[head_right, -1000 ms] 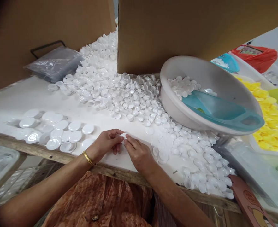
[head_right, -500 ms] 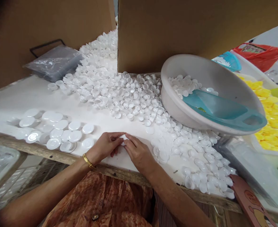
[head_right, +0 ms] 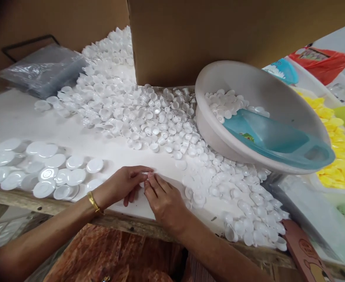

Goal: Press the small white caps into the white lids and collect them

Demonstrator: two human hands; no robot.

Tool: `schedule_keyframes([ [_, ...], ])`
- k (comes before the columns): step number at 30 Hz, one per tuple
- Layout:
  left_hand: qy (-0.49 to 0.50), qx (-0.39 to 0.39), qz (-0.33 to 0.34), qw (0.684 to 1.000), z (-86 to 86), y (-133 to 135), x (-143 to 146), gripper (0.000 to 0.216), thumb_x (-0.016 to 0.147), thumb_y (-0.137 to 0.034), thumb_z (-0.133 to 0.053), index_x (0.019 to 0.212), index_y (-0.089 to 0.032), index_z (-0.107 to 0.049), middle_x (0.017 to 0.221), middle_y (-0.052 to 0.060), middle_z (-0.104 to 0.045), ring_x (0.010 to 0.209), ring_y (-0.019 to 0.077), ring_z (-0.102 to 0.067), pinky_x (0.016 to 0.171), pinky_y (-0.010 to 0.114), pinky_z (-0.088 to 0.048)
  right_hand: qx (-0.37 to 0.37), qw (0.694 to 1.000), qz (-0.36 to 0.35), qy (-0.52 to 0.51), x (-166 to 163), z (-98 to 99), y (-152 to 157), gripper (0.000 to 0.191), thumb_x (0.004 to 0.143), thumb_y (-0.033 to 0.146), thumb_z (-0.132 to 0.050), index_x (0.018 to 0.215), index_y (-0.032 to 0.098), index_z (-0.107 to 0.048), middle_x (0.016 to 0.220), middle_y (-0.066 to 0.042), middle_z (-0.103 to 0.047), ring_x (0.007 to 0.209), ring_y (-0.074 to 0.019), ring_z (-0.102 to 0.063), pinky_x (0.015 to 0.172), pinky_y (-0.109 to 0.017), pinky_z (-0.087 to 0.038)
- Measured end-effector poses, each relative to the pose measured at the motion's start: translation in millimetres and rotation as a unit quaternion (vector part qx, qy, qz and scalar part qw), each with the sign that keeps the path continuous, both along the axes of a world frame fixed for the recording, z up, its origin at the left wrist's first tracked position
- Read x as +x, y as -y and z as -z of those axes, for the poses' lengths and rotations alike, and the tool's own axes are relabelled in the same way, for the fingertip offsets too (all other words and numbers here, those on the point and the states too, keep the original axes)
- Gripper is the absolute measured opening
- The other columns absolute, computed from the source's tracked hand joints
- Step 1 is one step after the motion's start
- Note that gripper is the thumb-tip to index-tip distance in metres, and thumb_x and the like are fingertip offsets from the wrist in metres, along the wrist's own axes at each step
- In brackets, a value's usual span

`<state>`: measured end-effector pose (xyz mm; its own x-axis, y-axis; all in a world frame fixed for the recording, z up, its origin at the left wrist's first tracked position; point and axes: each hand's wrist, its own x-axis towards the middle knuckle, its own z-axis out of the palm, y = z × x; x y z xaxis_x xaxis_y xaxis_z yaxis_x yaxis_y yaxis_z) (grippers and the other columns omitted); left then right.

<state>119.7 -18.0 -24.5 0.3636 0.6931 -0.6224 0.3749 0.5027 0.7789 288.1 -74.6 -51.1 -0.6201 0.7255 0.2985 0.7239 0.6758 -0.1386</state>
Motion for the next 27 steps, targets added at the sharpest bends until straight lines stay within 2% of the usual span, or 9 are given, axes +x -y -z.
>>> schedule_keyframes([
  [5,-0.012,-0.005,0.024,1.000,-1.0,1,2,0.047,0.082,-0.034,-0.043,0.129,-0.026,-0.045,0.036,-0.009,-0.040,0.028,0.0107,-0.044,0.028,0.016,-0.034,0.002,1.000,0.001,-0.016,0,2.5,1,0.038,0.082,0.013,-0.050,0.120,0.008,-0.053,0.130,-0.017,-0.047,0.121,-0.0256,-0.044,0.096,-0.038,-0.045],
  [10,-0.153,0.148,0.055,0.976,-18.5,6,-8,0.038,0.083,-0.030,-0.041,0.117,-0.024,-0.058,0.042,-0.004,-0.049,0.033,0.0104,-0.045,0.038,0.019,-0.036,-0.046,0.997,-0.009,-0.062,-12,-10.1,5,0.042,0.083,0.023,-0.052,0.123,0.010,-0.050,0.129,-0.014,-0.050,0.119,-0.0227,-0.046,0.098,-0.038,-0.043],
  [13,-0.321,0.292,0.116,0.894,-35.5,7,-33,0.036,0.079,-0.026,-0.050,0.113,-0.025,-0.061,0.066,0.003,-0.061,0.060,0.0169,-0.058,0.056,0.024,-0.042,-0.083,0.994,-0.001,-0.077,-11,-19.7,0,0.042,0.086,0.029,-0.048,0.127,0.018,-0.047,0.133,-0.008,-0.047,0.117,-0.0184,-0.048,0.095,-0.037,-0.043],
  [15,-0.424,0.356,0.137,0.821,-46.6,7,-46,0.037,0.079,-0.025,-0.049,0.114,-0.025,-0.060,0.079,0.006,-0.060,0.069,0.0202,-0.059,0.058,0.026,-0.041,-0.052,0.990,0.088,-0.092,-1,-23.9,-12,0.035,0.089,0.028,-0.044,0.122,0.020,-0.051,0.126,-0.006,-0.054,0.111,-0.0184,-0.051,0.090,-0.038,-0.044],
  [17,-0.464,0.392,0.134,0.783,-53.8,8,-48,0.038,0.082,-0.026,-0.044,0.118,-0.025,-0.057,0.085,0.006,-0.058,0.068,0.0193,-0.058,0.056,0.026,-0.040,0.007,0.977,0.201,-0.075,15,-25.7,-29,0.028,0.087,0.026,-0.047,0.113,0.018,-0.058,0.114,-0.010,-0.059,0.104,-0.0224,-0.053,0.084,-0.040,-0.043],
  [21,-0.380,0.397,0.135,0.824,-49.0,14,-21,0.035,0.085,-0.027,-0.042,0.116,-0.025,-0.057,0.088,0.005,-0.056,0.068,0.0155,-0.057,0.059,0.025,-0.041,0.035,0.965,0.261,0.010,43,-25.8,-60,0.011,0.080,0.021,-0.057,0.085,0.017,-0.065,0.093,-0.010,-0.062,0.089,-0.0250,-0.052,0.072,-0.038,-0.041],
  [23,-0.321,0.397,0.139,0.849,-39.7,18,-7,0.032,0.084,-0.025,-0.043,0.112,-0.025,-0.060,0.090,0.004,-0.056,0.071,0.0149,-0.057,0.064,0.026,-0.043,0.014,0.966,0.257,-0.035,43,-26.3,-63,0.009,0.080,0.020,-0.056,0.078,0.018,-0.065,0.088,-0.008,-0.061,0.087,-0.0237,-0.051,0.072,-0.036,-0.041],
  [25,-0.264,0.406,0.113,0.867,-30.4,20,2,0.034,0.084,-0.027,-0.045,0.116,-0.026,-0.056,0.094,0.004,-0.055,0.070,0.0133,-0.057,0.066,0.027,-0.044,-0.058,0.955,0.247,-0.154,33,-27.1,-57,0.011,0.080,0.024,-0.055,0.077,0.019,-0.064,0.086,-0.007,-0.062,0.081,-0.0207,-0.053,0.070,-0.034,-0.043],
  [27,-0.205,0.409,0.073,0.886,-23.3,20,6,0.038,0.083,-0.030,-0.048,0.121,-0.026,-0.050,0.097,0.004,-0.054,0.068,0.0116,-0.056,0.063,0.025,-0.045,-0.210,0.909,0.217,-0.288,16,-27.4,-45,0.017,0.082,0.029,-0.052,0.076,0.018,-0.063,0.077,-0.004,-0.063,0.070,-0.0165,-0.055,0.063,-0.030,-0.045],
])
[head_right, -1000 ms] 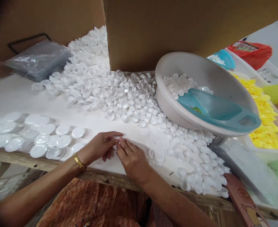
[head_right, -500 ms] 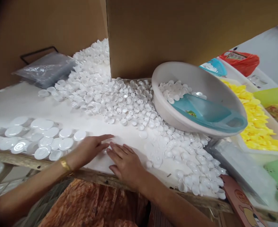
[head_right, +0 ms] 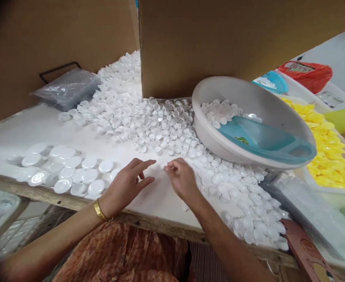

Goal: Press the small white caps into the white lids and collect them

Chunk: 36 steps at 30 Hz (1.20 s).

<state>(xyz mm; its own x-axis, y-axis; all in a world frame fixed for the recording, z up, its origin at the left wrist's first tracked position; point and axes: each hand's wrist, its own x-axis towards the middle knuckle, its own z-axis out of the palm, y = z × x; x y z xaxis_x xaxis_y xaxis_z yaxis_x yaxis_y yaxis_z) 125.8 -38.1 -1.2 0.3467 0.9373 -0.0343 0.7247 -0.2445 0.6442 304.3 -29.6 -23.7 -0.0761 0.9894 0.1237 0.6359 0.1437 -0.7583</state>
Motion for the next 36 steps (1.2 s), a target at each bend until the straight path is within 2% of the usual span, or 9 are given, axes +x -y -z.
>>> schedule_keyframes([
  [3,0.043,-0.015,0.012,0.999,4.8,-2,1,0.027,0.083,-0.029,-0.050,0.107,-0.022,-0.058,0.089,0.003,-0.055,0.068,0.0110,-0.056,0.062,0.023,-0.045,-0.191,0.965,-0.043,-0.173,-21,0.9,15,0.029,0.087,0.033,-0.042,0.075,0.015,-0.062,0.063,-0.003,-0.062,0.056,-0.0134,-0.055,0.050,-0.025,-0.044],
  [5,-0.012,-0.009,0.032,0.999,5.0,-4,1,0.020,0.084,-0.025,-0.046,0.094,-0.019,-0.062,0.085,0.004,-0.054,0.069,0.0121,-0.055,0.064,0.024,-0.044,-0.219,0.962,-0.033,-0.161,-23,1.0,19,0.032,0.088,0.034,-0.040,0.080,0.013,-0.063,0.062,-0.004,-0.062,0.054,-0.0133,-0.056,0.049,-0.025,-0.044],
  [8,-0.149,0.013,0.063,0.987,4.7,-6,3,0.023,0.084,-0.019,-0.042,0.091,-0.016,-0.063,0.087,0.007,-0.053,0.069,0.0157,-0.056,0.063,0.028,-0.043,-0.079,0.996,0.022,0.039,-4,-0.1,16,0.027,0.085,0.031,-0.047,0.100,0.015,-0.062,0.089,-0.009,-0.066,0.066,-0.0161,-0.061,0.058,-0.029,-0.047],
  [11,-0.179,0.017,0.080,0.980,7.3,-5,4,0.028,0.081,-0.018,-0.045,0.105,-0.018,-0.059,0.090,0.007,-0.053,0.073,0.0180,-0.057,0.063,0.029,-0.044,0.038,0.963,0.053,0.261,21,2.1,9,0.031,0.080,0.025,-0.056,0.109,0.015,-0.058,0.110,-0.013,-0.059,0.087,-0.0237,-0.060,0.064,-0.033,-0.047],
  [14,-0.114,-0.005,0.055,0.992,11.0,-3,0,0.039,0.080,-0.025,-0.051,0.119,-0.023,-0.051,0.098,0.006,-0.053,0.074,0.0164,-0.057,0.066,0.028,-0.045,0.048,0.936,0.038,0.346,33,7.7,5,0.024,0.078,0.023,-0.059,0.101,0.016,-0.060,0.101,-0.010,-0.061,0.088,-0.0241,-0.060,0.061,-0.031,-0.046],
  [18,-0.050,-0.019,-0.010,0.999,8.6,0,-16,0.035,0.084,-0.029,-0.046,0.117,-0.020,-0.055,0.100,0.006,-0.055,0.072,0.0146,-0.057,0.069,0.028,-0.045,0.061,0.941,0.032,0.331,27,8.1,4,0.014,0.082,0.025,-0.054,0.092,0.018,-0.062,0.091,-0.007,-0.064,0.077,-0.0192,-0.061,0.059,-0.028,-0.045],
  [24,0.017,-0.059,-0.064,0.996,1.3,-1,-20,0.030,0.083,-0.023,-0.043,0.104,-0.017,-0.063,0.083,0.005,-0.062,0.061,0.0122,-0.057,0.065,0.026,-0.045,0.129,0.980,-0.017,0.154,-6,2.1,17,0.015,0.087,0.021,-0.047,0.091,0.018,-0.061,0.082,-0.004,-0.068,0.073,-0.0140,-0.064,0.065,-0.024,-0.050],
  [29,0.144,-0.229,-0.117,0.956,6.2,1,-13,0.032,0.084,-0.031,-0.042,0.101,-0.015,-0.063,0.052,-0.002,-0.056,0.039,0.0100,-0.050,0.046,0.022,-0.042,0.211,0.958,-0.125,0.147,-26,11.3,33,0.016,0.088,0.016,-0.047,0.095,0.015,-0.062,0.097,-0.007,-0.068,0.093,-0.0145,-0.062,0.082,-0.025,-0.051],
  [36,0.202,-0.247,-0.152,0.935,11.4,3,-13,0.021,0.078,-0.022,-0.049,0.094,-0.015,-0.061,0.049,-0.005,-0.054,0.035,0.0076,-0.047,0.039,0.019,-0.038,0.239,0.934,-0.169,0.204,-25,16.1,35,0.017,0.087,0.015,-0.049,0.094,0.013,-0.064,0.106,-0.011,-0.065,0.098,-0.0170,-0.061,0.085,-0.029,-0.053],
])
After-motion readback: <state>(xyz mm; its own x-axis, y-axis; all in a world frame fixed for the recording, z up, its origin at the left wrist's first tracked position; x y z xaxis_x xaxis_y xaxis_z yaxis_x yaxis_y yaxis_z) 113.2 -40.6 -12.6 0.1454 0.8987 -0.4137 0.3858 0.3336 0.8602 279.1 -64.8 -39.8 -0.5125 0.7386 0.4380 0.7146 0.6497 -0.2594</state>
